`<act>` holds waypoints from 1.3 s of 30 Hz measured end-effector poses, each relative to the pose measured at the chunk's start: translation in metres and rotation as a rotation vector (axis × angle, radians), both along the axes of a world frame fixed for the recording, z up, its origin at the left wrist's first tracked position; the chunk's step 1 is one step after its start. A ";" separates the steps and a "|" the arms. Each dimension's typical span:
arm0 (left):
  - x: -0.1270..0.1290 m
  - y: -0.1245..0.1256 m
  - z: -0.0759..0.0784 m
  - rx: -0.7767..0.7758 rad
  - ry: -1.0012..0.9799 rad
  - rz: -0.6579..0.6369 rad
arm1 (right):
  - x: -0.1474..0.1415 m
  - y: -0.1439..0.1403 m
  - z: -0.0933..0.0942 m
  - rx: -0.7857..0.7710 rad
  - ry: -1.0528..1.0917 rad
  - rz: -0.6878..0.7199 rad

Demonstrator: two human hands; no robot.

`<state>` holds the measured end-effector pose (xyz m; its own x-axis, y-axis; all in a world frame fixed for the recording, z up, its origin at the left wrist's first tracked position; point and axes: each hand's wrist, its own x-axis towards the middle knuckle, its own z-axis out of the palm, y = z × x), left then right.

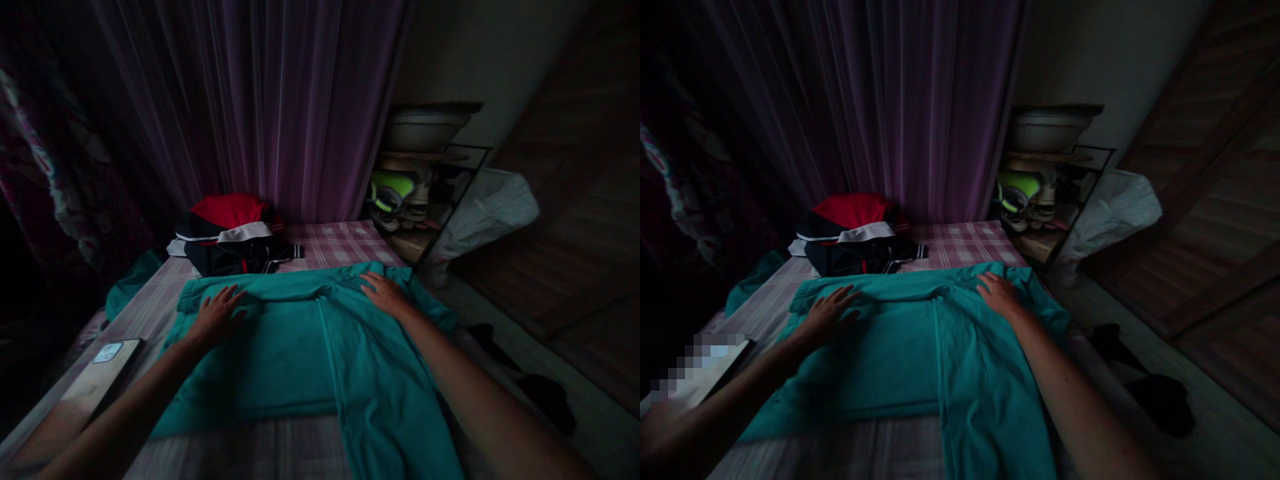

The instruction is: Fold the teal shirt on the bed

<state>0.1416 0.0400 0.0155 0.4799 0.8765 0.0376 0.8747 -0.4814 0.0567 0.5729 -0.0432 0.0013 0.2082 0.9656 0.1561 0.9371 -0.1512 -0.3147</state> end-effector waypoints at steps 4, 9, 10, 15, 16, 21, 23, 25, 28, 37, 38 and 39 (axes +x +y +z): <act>0.033 -0.053 0.001 0.057 -0.108 -0.359 | 0.036 -0.047 0.000 0.057 0.065 -0.166; 0.088 -0.105 -0.002 -0.054 -0.084 -0.669 | 0.033 -0.100 -0.021 0.120 0.210 -0.235; 0.097 -0.111 -0.003 -0.073 -0.077 -0.696 | 0.029 -0.107 -0.026 0.134 0.259 -0.235; 0.118 -0.130 -0.006 -0.120 -0.029 -0.787 | 0.015 -0.126 -0.047 0.195 0.473 -0.243; 0.119 -0.132 -0.007 -0.127 -0.024 -0.785 | 0.015 -0.128 -0.049 0.203 0.494 -0.248; 0.117 -0.132 -0.009 -0.150 -0.039 -0.705 | 0.017 -0.128 -0.051 0.222 0.561 -0.266; 0.117 -0.133 -0.007 -0.141 -0.055 -0.681 | 0.015 -0.128 -0.051 0.222 0.568 -0.264; 0.119 -0.137 -0.005 -0.125 -0.065 -0.670 | 0.013 -0.129 -0.051 0.225 0.569 -0.263; 0.125 -0.144 -0.004 -0.123 -0.101 -0.682 | 0.011 -0.130 -0.051 0.229 0.563 -0.258; 0.106 -0.103 0.014 -0.632 -0.832 0.056 | 0.019 -0.132 -0.054 0.222 0.531 -0.225; 0.097 -0.097 0.020 -0.708 -0.863 0.116 | 0.020 -0.132 -0.055 0.217 0.535 -0.217; 0.088 -0.092 0.027 -0.743 -0.857 0.140 | 0.020 -0.132 -0.056 0.212 0.540 -0.211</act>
